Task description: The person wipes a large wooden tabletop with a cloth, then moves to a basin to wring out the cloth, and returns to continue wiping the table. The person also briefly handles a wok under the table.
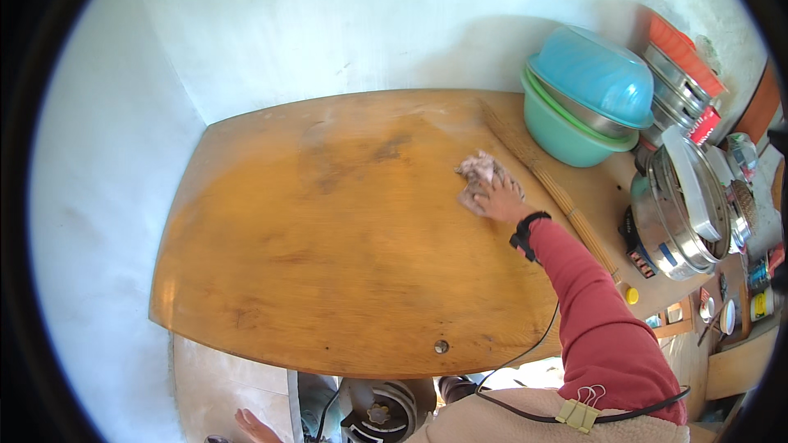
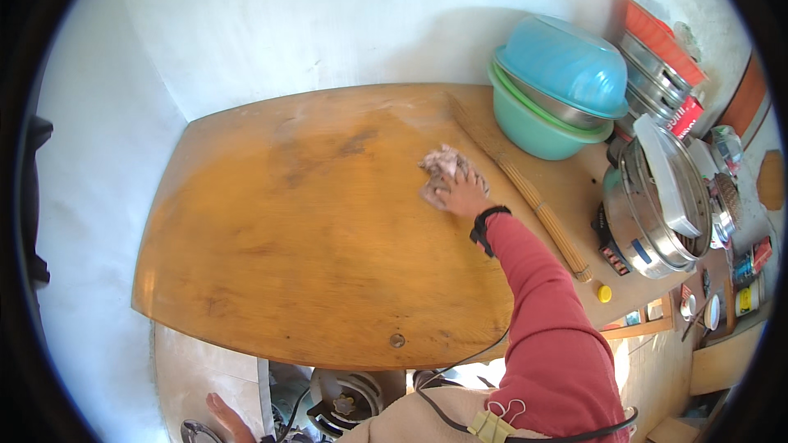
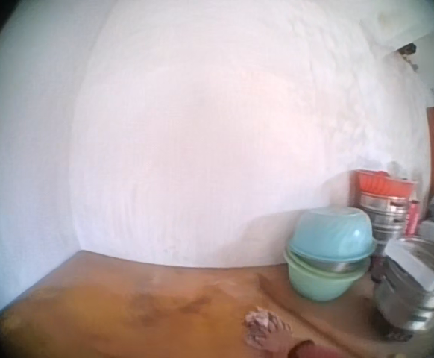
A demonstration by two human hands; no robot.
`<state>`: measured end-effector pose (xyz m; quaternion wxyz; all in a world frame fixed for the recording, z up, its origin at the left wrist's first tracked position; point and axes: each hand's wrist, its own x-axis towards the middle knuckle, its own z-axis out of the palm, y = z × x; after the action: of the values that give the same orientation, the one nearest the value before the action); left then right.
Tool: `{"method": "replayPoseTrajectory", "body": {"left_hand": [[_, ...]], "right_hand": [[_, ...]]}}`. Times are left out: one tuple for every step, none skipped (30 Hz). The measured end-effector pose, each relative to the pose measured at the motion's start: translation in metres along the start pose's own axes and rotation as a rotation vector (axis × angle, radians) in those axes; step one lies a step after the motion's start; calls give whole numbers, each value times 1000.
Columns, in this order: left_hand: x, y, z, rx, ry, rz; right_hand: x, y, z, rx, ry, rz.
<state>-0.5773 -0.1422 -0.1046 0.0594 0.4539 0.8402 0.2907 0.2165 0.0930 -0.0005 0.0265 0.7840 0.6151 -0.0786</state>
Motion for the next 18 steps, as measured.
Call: {"method": "replayPoseTrajectory", "body": {"left_hand": [[-17,28,-7,13,34,96],[-35,60,-11,-139,39,29],[-47,93,-13,-135,64,73],[-56,126,-16,-130,83,118],[-64,157,-15,-213,79,107],[-67,185,-12,-328,97,163],[-66,209,-9,-389,32,143],[-61,229,-2,-392,5,140],[-56,245,6,-416,-6,170],[-50,256,14,-459,-15,192],[-43,265,22,-383,-12,223],[-36,272,32,-329,-5,248],[-31,276,40,-262,-22,244],[-28,279,46,-208,-11,303],[-26,282,54,-151,-21,336],[-25,285,60,-99,-33,356],[-25,288,65,-62,-23,397],[-27,290,68,-22,-22,425]], "right_hand": [[18,3,-2,-21,18,24],[32,5,-5,-49,26,54],[41,5,-5,-80,15,98],[46,5,-5,-34,24,99],[47,4,-6,9,21,115],[46,4,-7,43,16,145],[41,2,-6,34,15,136],[36,2,-7,53,3,110],[29,2,-7,69,-20,90],[25,2,-8,62,-63,68],[21,3,-8,62,-51,52],[22,3,-9,61,-16,33],[25,4,-9,33,-14,33],[31,4,-9,8,-28,42],[39,4,-9,-2,-2,55],[52,4,-10,-11,17,72],[67,4,-11,-21,35,86],[82,2,-10,-29,43,101]]}}
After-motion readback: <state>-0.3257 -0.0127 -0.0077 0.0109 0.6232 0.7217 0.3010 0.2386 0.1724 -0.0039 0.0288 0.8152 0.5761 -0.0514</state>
